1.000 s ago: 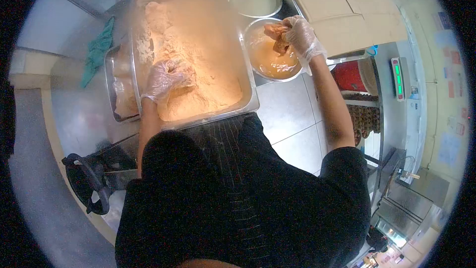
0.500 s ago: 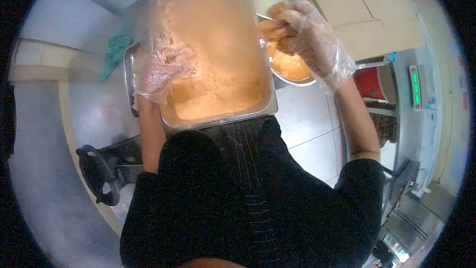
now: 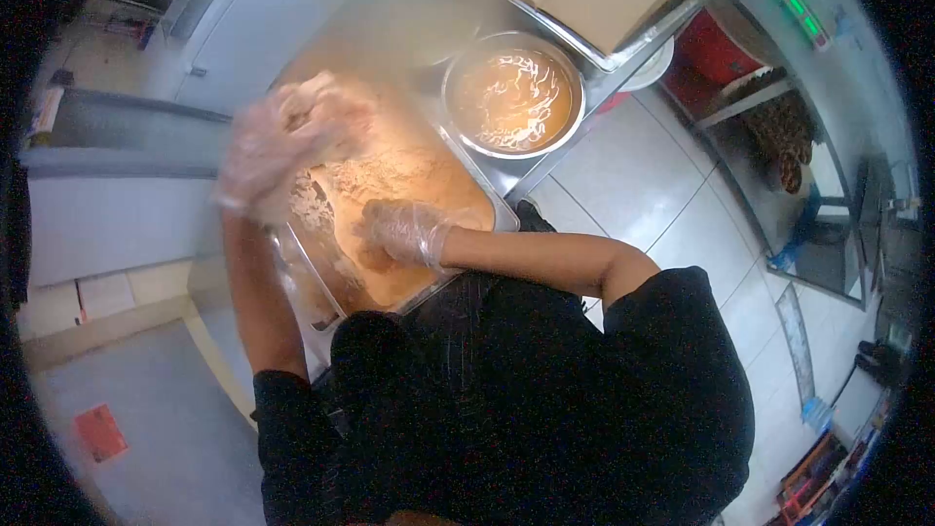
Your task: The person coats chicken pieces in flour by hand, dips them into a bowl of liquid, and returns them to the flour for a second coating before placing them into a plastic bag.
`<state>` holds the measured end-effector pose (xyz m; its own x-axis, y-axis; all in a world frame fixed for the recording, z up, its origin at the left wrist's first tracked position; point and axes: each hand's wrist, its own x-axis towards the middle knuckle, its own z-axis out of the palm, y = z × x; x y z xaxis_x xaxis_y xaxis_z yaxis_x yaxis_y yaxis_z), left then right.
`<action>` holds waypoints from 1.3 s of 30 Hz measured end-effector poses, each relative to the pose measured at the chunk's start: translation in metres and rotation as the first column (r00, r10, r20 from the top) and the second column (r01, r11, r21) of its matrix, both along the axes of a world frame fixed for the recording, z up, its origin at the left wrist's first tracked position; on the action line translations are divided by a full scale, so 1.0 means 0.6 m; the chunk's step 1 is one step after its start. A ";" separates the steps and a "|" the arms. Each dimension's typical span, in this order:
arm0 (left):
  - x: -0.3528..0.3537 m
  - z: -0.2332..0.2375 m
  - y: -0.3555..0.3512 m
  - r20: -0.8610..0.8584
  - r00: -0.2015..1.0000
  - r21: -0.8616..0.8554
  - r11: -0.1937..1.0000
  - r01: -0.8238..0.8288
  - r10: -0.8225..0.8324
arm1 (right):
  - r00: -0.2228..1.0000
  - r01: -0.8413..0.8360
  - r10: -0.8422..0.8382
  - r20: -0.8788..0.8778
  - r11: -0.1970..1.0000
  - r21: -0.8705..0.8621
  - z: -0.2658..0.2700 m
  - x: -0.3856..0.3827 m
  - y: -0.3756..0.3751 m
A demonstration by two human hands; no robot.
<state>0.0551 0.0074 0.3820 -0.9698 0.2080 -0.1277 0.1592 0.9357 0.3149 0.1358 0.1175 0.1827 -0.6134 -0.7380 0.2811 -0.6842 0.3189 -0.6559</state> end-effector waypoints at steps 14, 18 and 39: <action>-0.178 -0.296 0.245 0.126 0.783 -0.352 0.711 0.609 -0.609 | 0.992 0.093 -0.107 0.061 0.976 0.199 -0.004 -0.006 0.043; -0.177 -0.349 0.253 -0.011 0.743 -0.401 0.683 0.610 -0.670 | 0.987 0.152 -0.159 0.013 0.961 0.231 -0.019 0.004 0.035; -0.180 -0.360 0.210 -0.106 0.741 -0.200 0.744 0.637 -0.663 | 0.985 0.036 -0.074 0.154 0.971 0.236 -0.012 -0.009 0.036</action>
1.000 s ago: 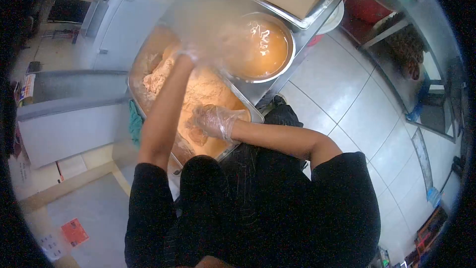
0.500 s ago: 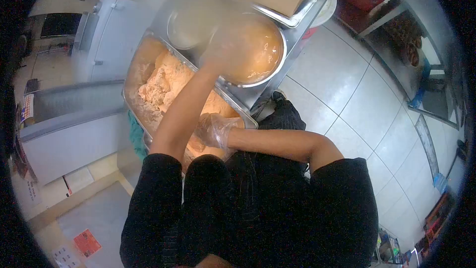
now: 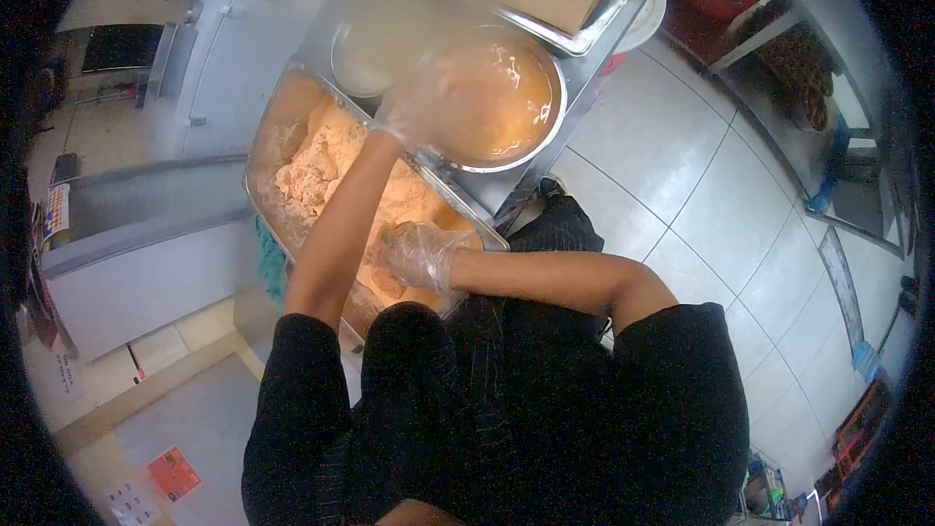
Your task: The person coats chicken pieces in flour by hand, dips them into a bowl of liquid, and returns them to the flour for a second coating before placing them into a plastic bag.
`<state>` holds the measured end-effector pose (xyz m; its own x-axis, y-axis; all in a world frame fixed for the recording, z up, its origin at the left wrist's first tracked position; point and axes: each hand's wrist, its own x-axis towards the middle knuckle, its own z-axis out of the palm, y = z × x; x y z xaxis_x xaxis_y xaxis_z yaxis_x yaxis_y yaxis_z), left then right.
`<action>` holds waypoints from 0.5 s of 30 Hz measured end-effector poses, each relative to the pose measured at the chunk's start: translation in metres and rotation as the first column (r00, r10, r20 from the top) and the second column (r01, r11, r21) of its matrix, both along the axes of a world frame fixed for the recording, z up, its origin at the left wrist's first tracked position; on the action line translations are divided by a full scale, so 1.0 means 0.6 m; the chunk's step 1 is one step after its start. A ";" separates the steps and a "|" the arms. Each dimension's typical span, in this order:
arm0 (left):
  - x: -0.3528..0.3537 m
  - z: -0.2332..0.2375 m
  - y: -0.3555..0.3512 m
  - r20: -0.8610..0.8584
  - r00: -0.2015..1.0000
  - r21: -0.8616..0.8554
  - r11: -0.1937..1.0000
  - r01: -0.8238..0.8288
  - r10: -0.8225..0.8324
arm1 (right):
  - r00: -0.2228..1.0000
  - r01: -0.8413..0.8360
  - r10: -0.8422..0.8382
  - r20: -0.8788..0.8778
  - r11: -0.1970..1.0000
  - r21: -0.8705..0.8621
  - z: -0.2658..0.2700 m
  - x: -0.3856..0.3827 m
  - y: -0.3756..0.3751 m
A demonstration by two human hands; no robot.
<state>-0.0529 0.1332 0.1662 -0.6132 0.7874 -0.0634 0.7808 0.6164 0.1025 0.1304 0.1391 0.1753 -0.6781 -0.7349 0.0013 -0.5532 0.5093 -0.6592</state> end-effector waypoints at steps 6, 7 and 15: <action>0.031 0.089 0.001 0.235 0.962 0.340 0.915 -0.219 0.143 | 0.998 -0.046 0.045 0.034 0.998 0.040 0.035 -0.007 0.014; 0.033 0.094 0.001 0.242 0.963 0.487 0.843 -0.227 0.119 | 0.998 -0.048 0.047 0.035 0.998 0.038 0.034 -0.007 0.013; 0.037 0.150 0.002 0.450 0.891 0.638 0.676 -0.369 0.062 | 0.995 -0.092 0.089 0.041 0.990 0.103 0.042 -0.006 0.015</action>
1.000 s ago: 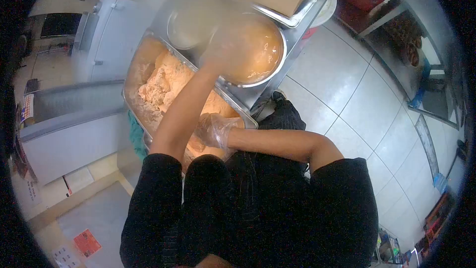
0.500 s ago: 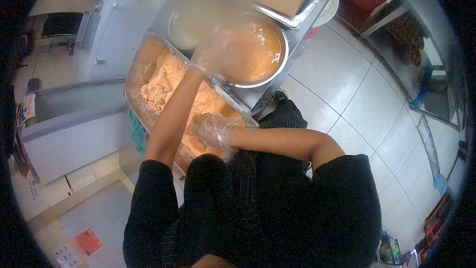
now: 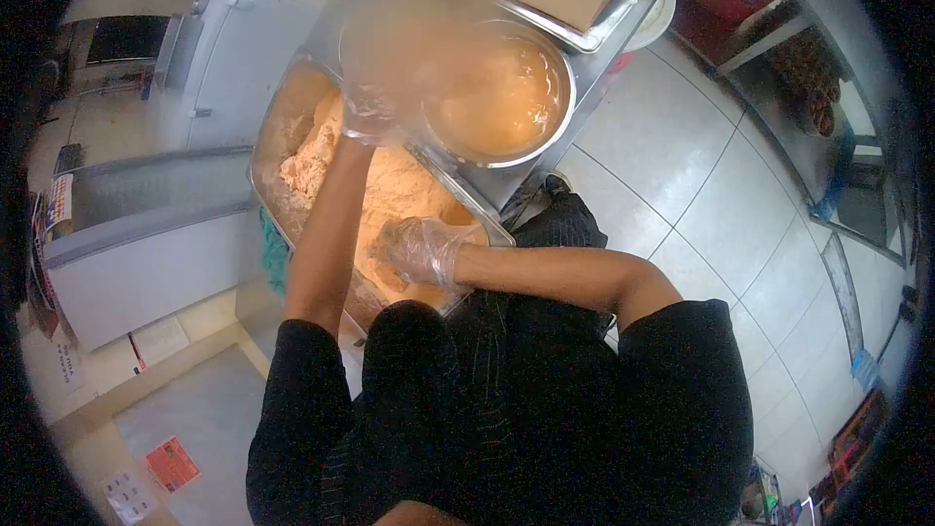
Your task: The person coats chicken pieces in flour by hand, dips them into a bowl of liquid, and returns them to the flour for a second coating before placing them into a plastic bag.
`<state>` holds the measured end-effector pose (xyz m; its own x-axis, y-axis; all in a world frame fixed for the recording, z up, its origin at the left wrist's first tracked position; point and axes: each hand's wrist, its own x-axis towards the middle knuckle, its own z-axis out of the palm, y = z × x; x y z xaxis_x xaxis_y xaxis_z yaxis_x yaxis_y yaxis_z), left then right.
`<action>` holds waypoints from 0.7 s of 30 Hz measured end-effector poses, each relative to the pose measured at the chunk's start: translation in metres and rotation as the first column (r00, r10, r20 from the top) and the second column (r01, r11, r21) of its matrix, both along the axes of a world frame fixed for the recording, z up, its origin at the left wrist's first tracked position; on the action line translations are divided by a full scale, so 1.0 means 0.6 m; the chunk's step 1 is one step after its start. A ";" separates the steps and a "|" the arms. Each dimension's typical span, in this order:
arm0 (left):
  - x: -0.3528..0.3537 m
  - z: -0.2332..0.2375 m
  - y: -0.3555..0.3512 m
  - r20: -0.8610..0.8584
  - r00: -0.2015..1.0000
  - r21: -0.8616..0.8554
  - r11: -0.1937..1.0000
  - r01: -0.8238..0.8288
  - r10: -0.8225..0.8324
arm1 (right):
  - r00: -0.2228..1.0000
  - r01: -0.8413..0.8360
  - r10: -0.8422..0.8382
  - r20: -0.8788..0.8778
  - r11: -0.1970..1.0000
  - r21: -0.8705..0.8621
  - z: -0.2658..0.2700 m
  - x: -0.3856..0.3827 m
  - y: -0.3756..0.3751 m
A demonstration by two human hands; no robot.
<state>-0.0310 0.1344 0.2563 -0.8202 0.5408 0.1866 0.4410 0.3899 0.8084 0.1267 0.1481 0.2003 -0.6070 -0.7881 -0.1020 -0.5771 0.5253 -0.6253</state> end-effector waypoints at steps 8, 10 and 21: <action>-0.008 0.005 -0.015 -0.444 0.894 -0.161 0.987 -0.010 -0.063 | 0.990 0.080 -0.109 -0.090 0.957 -0.277 -0.059 0.015 -0.019; -0.012 -0.038 0.013 -0.128 0.977 -0.267 0.954 0.134 -0.173 | 0.995 0.086 -0.095 -0.026 0.969 -0.231 -0.055 0.008 -0.018; 0.030 -0.046 -0.020 0.170 0.984 0.059 0.997 -0.054 0.044 | 0.994 0.073 -0.077 -0.074 0.995 -0.063 -0.034 0.008 -0.010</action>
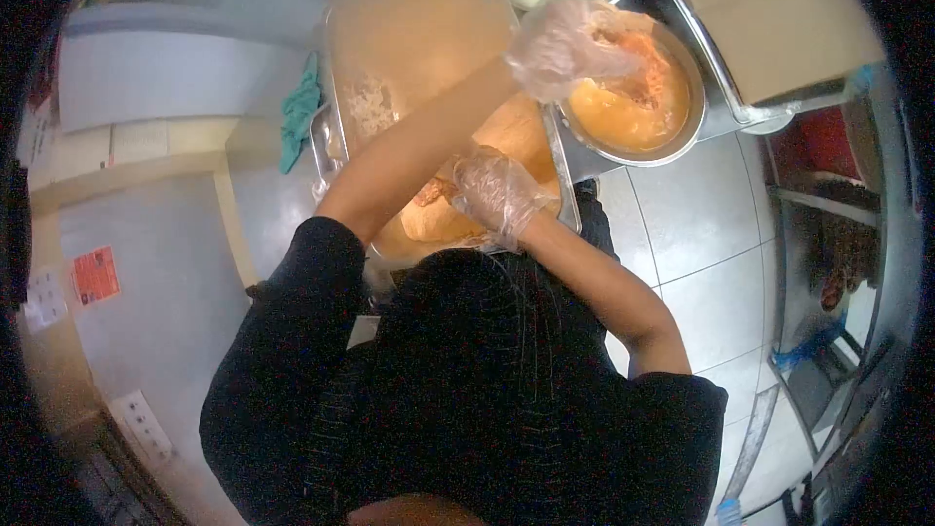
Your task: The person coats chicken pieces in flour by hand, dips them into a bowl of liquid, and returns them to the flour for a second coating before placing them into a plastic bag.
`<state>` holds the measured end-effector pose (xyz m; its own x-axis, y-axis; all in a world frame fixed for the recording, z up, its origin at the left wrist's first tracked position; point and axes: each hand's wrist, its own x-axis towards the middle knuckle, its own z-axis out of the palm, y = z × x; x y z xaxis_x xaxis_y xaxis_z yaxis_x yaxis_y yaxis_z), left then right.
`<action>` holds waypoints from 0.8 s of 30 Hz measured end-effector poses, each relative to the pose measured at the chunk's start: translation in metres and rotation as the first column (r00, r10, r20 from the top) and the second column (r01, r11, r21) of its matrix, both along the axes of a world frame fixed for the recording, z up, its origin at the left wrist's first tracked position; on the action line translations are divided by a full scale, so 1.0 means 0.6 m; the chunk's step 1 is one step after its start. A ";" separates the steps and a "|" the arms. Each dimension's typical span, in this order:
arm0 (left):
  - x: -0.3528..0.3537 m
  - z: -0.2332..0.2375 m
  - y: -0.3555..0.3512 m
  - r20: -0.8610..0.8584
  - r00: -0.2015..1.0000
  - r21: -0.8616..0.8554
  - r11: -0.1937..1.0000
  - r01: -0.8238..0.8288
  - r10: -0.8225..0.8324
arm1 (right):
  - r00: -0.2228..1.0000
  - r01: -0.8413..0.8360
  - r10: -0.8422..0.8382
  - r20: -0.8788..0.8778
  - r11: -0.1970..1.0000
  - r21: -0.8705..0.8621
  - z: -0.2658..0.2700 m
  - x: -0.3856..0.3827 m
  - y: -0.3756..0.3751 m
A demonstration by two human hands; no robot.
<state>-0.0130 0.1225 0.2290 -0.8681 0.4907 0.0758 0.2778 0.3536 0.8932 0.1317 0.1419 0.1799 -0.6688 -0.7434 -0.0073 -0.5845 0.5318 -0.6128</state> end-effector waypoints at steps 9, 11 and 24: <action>0.168 0.063 -0.177 0.314 0.895 0.037 0.938 -0.344 0.316 | 0.997 -0.079 0.081 0.009 0.984 -0.159 0.033 0.035 0.111; 0.182 0.048 -0.184 0.280 0.907 -0.195 0.944 -0.267 0.315 | 0.998 -0.046 0.051 0.034 0.989 -0.143 0.074 0.039 0.128; 0.115 -0.095 -0.362 -0.140 0.658 -0.714 0.385 -0.585 0.740 | 0.877 0.474 -0.401 0.263 0.813 -0.338 0.058 -0.163 -0.048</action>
<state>0.0563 -0.0945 0.1717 -0.8940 -0.4118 -0.1765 -0.4478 0.8342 0.3219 0.0338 0.1134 0.2146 -0.9382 -0.3394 0.0684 -0.2127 0.4094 -0.8872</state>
